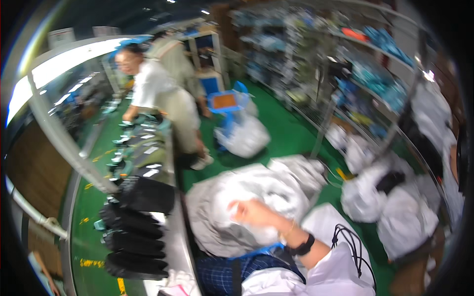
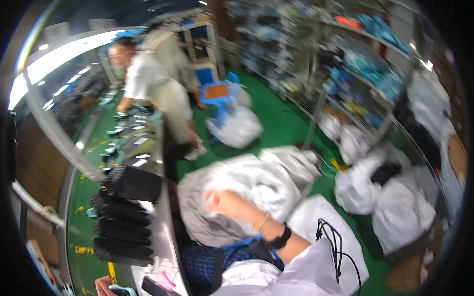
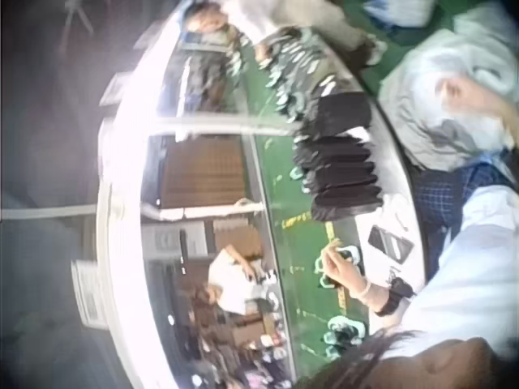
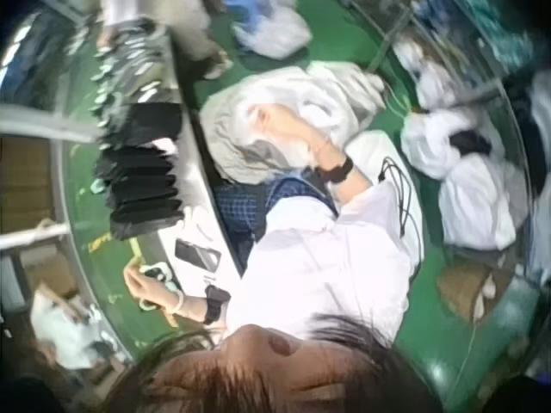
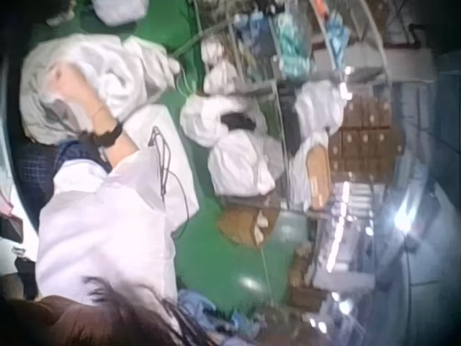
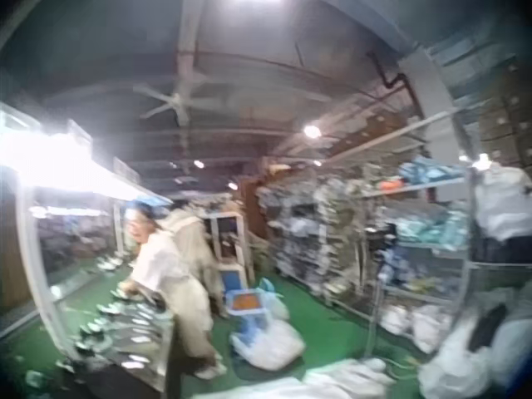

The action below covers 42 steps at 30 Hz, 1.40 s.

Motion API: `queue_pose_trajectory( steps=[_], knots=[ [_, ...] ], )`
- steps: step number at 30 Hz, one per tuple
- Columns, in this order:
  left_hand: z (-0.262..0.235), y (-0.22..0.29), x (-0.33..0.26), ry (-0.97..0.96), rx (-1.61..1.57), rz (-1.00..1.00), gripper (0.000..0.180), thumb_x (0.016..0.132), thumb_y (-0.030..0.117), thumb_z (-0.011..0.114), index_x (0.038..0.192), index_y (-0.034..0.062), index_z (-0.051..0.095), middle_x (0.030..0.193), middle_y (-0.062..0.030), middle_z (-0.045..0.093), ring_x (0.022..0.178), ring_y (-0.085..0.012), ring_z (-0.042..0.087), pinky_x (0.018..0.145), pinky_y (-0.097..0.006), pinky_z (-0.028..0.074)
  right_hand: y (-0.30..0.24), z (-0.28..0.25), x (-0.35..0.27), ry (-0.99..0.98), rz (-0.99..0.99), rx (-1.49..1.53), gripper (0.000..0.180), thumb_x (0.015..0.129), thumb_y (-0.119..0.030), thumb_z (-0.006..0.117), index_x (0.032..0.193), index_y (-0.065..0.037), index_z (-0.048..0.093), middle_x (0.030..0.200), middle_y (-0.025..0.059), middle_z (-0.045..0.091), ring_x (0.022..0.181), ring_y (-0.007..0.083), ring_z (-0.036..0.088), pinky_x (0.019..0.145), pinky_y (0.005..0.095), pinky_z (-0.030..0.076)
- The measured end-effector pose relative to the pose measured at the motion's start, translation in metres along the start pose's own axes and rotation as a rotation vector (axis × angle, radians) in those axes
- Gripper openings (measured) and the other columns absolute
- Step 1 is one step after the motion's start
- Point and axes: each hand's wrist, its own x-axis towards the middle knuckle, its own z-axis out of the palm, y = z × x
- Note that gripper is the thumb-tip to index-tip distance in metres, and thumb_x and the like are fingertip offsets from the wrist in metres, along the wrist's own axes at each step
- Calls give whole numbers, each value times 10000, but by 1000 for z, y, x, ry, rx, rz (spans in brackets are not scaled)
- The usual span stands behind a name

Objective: Inspecting and organizing finished shoes on an assembly line in a factory.

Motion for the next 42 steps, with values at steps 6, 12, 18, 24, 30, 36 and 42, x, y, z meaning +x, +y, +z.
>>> queue_pose_trajectory(
  steps=[6,12,18,24,30,36,42],
  knots=[
    [108,79,-23,-750,-78,-37,151,899,54,525,944,-44,632,909,-110,641,825,-182,581,798,-308,451,173,-174,-203,680,935,-884,359,738,-353,652,866,-18,646,766,144,668,673,297,651,619,391,500],
    [233,85,-51,-1324,9,96,221,864,110,591,1040,-22,612,905,-126,653,800,-199,610,727,-293,479,240,-131,-267,279,1321,-195,355,818,-344,558,918,-17,653,894,187,656,773,259,644,681,418,498],
    [332,46,-148,-1635,216,358,330,793,278,619,1067,94,620,954,-186,642,916,-346,609,780,-425,486,154,-174,-96,425,805,-61,290,847,-301,539,904,-33,633,898,154,647,779,230,622,692,378,486],
    [418,3,-261,-1916,162,542,438,751,368,649,1041,42,613,1048,-190,603,930,-372,592,787,-450,488,155,-193,-115,705,605,201,230,876,-259,519,890,-49,614,902,121,638,785,201,600,703,337,474],
    [445,5,-356,-1769,423,712,924,648,484,724,1373,42,361,1379,-225,380,1212,-366,444,1006,-424,367,207,-164,-196,1070,547,506,180,905,-216,500,876,-65,594,907,88,629,790,172,577,714,296,461],
    [465,4,-421,-2054,-7,217,1025,661,540,713,1426,44,243,1426,-245,299,1302,-371,328,1068,-400,289,258,-146,-269,1310,513,598,146,920,-178,499,890,-59,577,924,75,621,811,168,563,732,281,455],
    [453,-7,-437,-2204,-80,-487,433,911,289,504,1223,-10,534,1274,-191,511,1180,-264,477,984,-372,373,264,-171,-275,1095,508,66,216,889,-123,570,1029,41,554,1009,130,612,911,258,568,798,348,466]
  ],
)
